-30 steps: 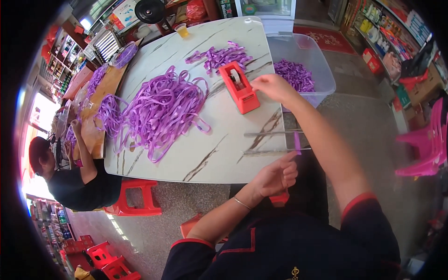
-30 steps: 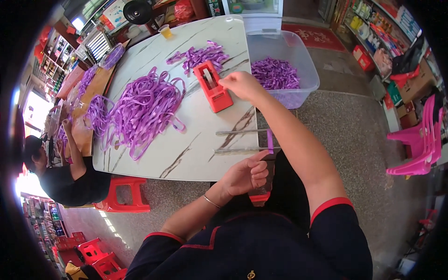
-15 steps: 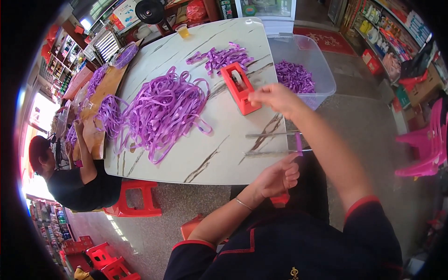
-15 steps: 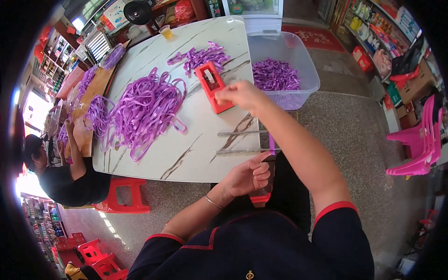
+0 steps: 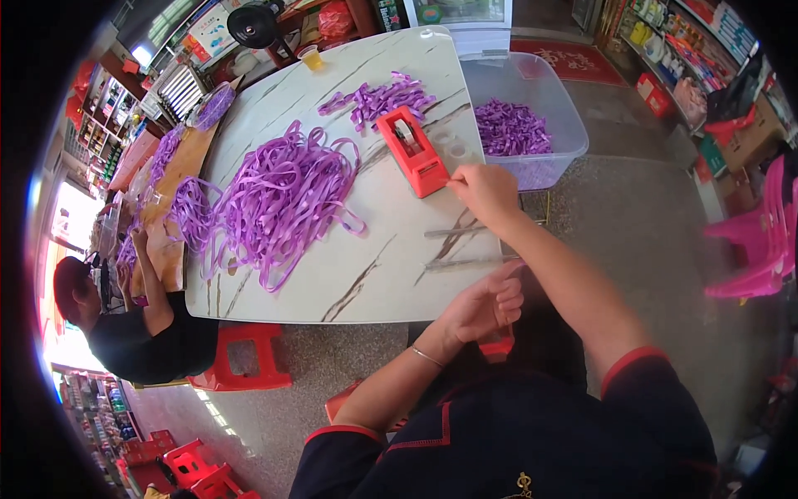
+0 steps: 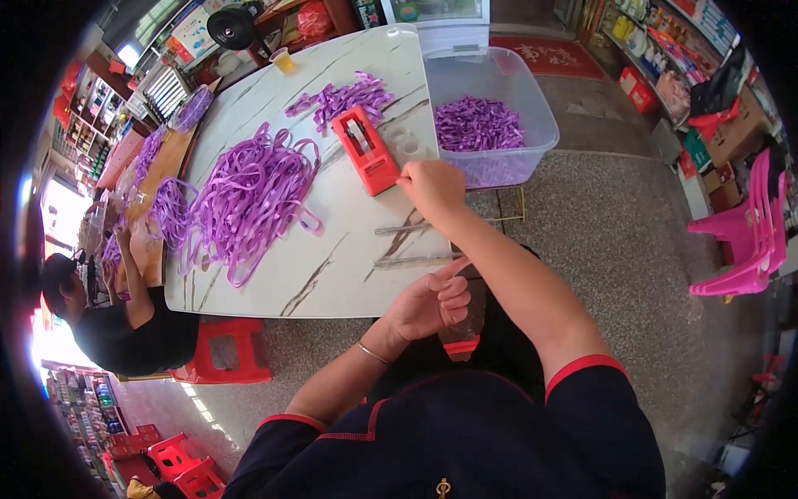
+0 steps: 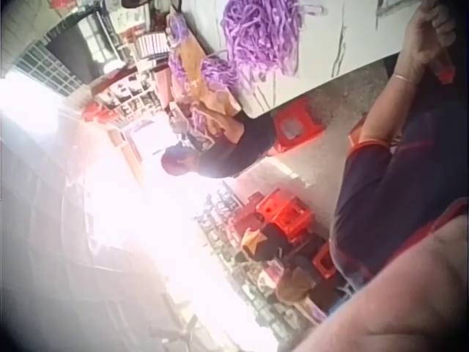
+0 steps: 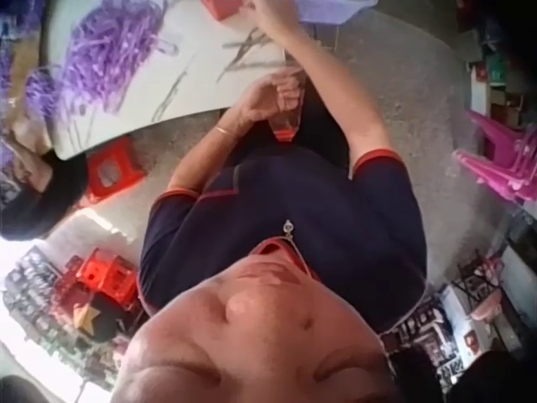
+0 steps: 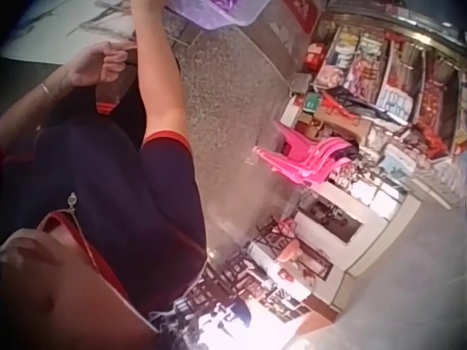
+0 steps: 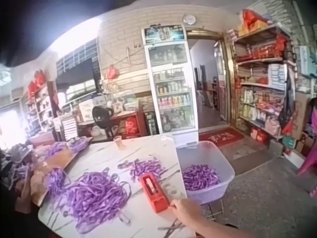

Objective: Bundling purple plastic strips using a metal rod jig on a table.

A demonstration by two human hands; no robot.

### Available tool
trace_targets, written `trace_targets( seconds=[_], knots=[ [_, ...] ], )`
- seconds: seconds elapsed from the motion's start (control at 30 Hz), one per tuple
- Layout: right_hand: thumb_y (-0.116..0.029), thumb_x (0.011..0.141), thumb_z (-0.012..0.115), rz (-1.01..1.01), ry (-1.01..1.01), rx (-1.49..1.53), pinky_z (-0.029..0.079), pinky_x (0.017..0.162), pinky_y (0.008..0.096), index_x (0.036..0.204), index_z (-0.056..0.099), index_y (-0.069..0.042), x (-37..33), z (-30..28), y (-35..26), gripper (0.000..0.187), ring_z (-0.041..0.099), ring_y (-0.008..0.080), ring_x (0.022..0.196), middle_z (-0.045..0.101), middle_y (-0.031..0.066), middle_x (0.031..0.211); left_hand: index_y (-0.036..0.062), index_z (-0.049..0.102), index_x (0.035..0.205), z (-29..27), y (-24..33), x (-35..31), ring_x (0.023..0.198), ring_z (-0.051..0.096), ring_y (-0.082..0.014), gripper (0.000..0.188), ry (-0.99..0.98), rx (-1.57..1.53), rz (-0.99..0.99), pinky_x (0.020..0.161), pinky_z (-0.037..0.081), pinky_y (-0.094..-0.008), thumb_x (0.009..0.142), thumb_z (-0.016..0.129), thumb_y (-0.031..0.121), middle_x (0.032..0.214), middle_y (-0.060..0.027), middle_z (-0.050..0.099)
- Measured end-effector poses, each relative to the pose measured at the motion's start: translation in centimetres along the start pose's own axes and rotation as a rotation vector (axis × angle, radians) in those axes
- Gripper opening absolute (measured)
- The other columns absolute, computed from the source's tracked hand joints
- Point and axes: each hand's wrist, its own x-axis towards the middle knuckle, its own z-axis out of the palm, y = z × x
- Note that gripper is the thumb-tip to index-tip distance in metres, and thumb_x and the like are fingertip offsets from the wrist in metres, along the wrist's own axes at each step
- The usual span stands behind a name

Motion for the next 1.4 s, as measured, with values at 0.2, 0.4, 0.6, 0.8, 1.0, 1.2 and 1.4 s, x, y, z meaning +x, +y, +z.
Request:
trace_targets(
  seconds=[0.2, 0.4, 0.6, 0.8, 1.0, 1.2, 1.4],
  knots=[
    [-0.021, 0.082, 0.060, -0.009, -0.481, 0.571, 0.043, 0.060, 0.0241, 0.077, 0.062, 0.000, -0.6, -5.8, 4.0, 0.022, 0.056, 0.0088, 0.065, 0.062, 0.0025, 0.069, 0.0138, 0.044, 0.126, -0.1, -0.2, -0.1, 0.062, 0.034, -0.0094, 0.045, -0.012, 0.024, 0.003, 0.059, 0.032, -0.0221, 0.081, 0.048, 0.011, 0.065, 0.0031, 0.032],
    [-0.025, 0.082, 0.060, 0.031, -0.891, 0.460, 0.041, 0.059, 0.0236, 0.074, 0.061, -0.002, -2.6, -8.3, 6.4, 0.025, 0.054, 0.0080, 0.063, 0.060, 0.0011, 0.067, 0.0143, 0.044, 0.126, -0.2, -0.2, -0.3, 0.062, 0.034, -0.0093, 0.046, -0.027, 0.026, 0.009, 0.060, 0.033, -0.0223, 0.080, 0.050, 0.012, 0.065, 0.0032, 0.031],
    [-0.025, 0.080, 0.060, -0.009, -0.884, 0.227, 0.043, 0.058, 0.0268, 0.076, 0.062, -0.004, -3.6, -8.9, 6.4, 0.022, 0.055, 0.0104, 0.061, 0.059, 0.0028, 0.065, 0.0143, 0.043, 0.126, -0.3, -0.3, -0.3, 0.062, 0.033, -0.0094, 0.047, -0.032, 0.033, 0.003, 0.060, 0.032, -0.0225, 0.080, 0.052, 0.013, 0.065, 0.0033, 0.031],
    [-0.030, 0.077, 0.061, 0.013, -0.843, -0.006, 0.045, 0.057, 0.0297, 0.078, 0.065, -0.007, -3.9, -8.9, 5.8, 0.024, 0.059, 0.0141, 0.062, 0.063, 0.0039, 0.067, 0.0141, 0.042, 0.127, -0.1, -0.3, -0.3, 0.062, 0.033, -0.0095, 0.049, -0.026, 0.031, 0.012, 0.060, 0.032, -0.0230, 0.079, 0.052, 0.013, 0.065, 0.0033, 0.031],
    [-0.037, 0.073, 0.062, -0.008, -0.727, -0.241, 0.046, 0.059, 0.0347, 0.074, 0.066, -0.010, -4.5, -8.8, 5.2, 0.028, 0.061, 0.0221, 0.064, 0.063, 0.0073, 0.067, 0.0140, 0.042, 0.127, -0.1, -0.3, -0.2, 0.062, 0.033, -0.0095, 0.049, -0.012, 0.043, 0.007, 0.060, 0.033, -0.0233, 0.079, 0.052, 0.013, 0.065, 0.0034, 0.031],
    [-0.043, 0.071, 0.063, -0.065, -0.580, -0.466, 0.047, 0.061, 0.0395, 0.067, 0.065, -0.011, -5.5, -9.2, 4.3, 0.032, 0.061, 0.0282, 0.066, 0.063, 0.0097, 0.067, 0.0135, 0.042, 0.126, -0.1, -0.3, -0.2, 0.061, 0.033, -0.0097, 0.049, 0.003, 0.026, 0.013, 0.060, 0.032, -0.0237, 0.079, 0.052, 0.012, 0.065, 0.0033, 0.031],
    [-0.040, 0.082, 0.056, 0.081, -0.445, 0.315, 0.040, 0.045, 0.0294, 0.065, 0.059, -0.009, -7.1, -6.4, 12.3, 0.036, 0.051, 0.0133, 0.048, 0.052, -0.0014, 0.053, 0.0131, 0.042, 0.127, 0.1, -0.3, -0.2, 0.062, 0.033, -0.0099, 0.049, -0.018, 0.025, 0.009, 0.059, 0.031, -0.0239, 0.079, 0.051, 0.012, 0.064, 0.0028, 0.032]
  ],
)
